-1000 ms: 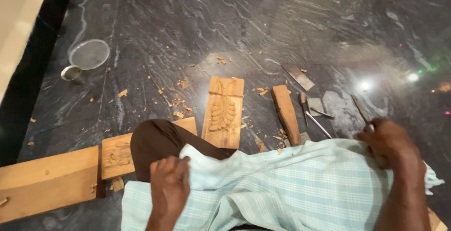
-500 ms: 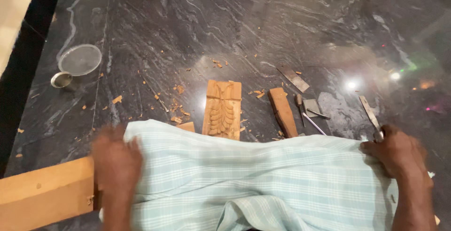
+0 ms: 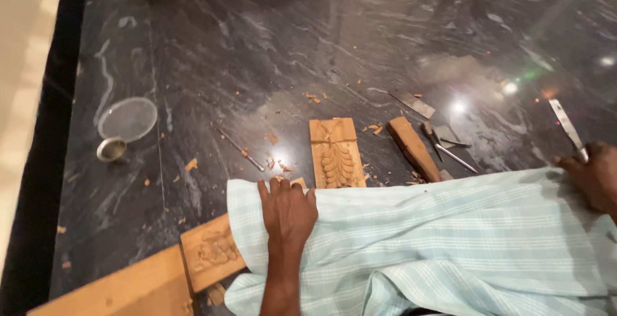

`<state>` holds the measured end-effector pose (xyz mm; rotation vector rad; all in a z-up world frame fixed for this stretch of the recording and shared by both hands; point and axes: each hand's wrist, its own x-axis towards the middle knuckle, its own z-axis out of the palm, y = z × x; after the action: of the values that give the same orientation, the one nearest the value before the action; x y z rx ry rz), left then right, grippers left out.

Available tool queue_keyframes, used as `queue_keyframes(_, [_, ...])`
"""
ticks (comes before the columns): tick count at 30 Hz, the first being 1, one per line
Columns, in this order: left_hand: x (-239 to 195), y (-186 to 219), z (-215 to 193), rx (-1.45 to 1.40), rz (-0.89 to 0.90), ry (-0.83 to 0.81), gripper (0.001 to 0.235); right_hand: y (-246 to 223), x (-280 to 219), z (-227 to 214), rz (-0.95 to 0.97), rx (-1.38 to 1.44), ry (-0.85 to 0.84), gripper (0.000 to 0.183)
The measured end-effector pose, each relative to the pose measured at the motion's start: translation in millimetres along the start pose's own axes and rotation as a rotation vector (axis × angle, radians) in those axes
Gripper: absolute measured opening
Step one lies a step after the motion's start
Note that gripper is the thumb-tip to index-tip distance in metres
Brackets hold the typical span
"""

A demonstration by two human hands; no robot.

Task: The person is carving a decorative pattern into a rectangular piece of wood. They use a chisel and a wooden mallet to strike the chisel, removing wood shavings to form a leaf-like design. The person occasionally switches to a smaller carving knife to refine the details.

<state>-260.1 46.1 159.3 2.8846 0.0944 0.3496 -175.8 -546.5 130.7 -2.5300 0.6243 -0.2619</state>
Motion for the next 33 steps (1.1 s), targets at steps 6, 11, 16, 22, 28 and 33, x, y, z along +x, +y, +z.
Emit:
queue_keyframes(6, [1.3, 0.2, 0.6, 0.018, 0.047, -0.048, 0.037, -36.6, -33.8, -32.1, -0.028, 0.055, 0.074, 0.030])
queue_keyframes(11, [-4.1, 13.9, -15.2, 0.128, 0.074, -0.067, 0.037, -72.3, -48.0, -66.0, -0.092, 0.128, 0.112, 0.028])
queue_keyframes(16, [-19.0, 40.1, -38.7, 0.186, 0.150, -0.168, 0.039, -132.3, -84.0, -104.6, -0.305, -0.032, 0.190, 0.036])
queue_keyframes(22, [-39.7, 55.4, -29.3, 0.207, 0.114, -0.594, 0.038, -173.2, -91.8, -111.4, -0.076, -0.435, -0.109, 0.050])
queue_keyframes(28, [-31.4, 66.9, -3.9, 0.279, 0.054, -0.628, 0.040, -151.6, -30.2, -40.4, -0.061, -0.293, -0.308, 0.044])
queue_keyframes(33, [-38.0, 81.3, 33.7, 0.222, -0.023, -0.624, 0.036, -136.5, 11.4, -8.1, -0.146, -0.322, -0.473, 0.038])
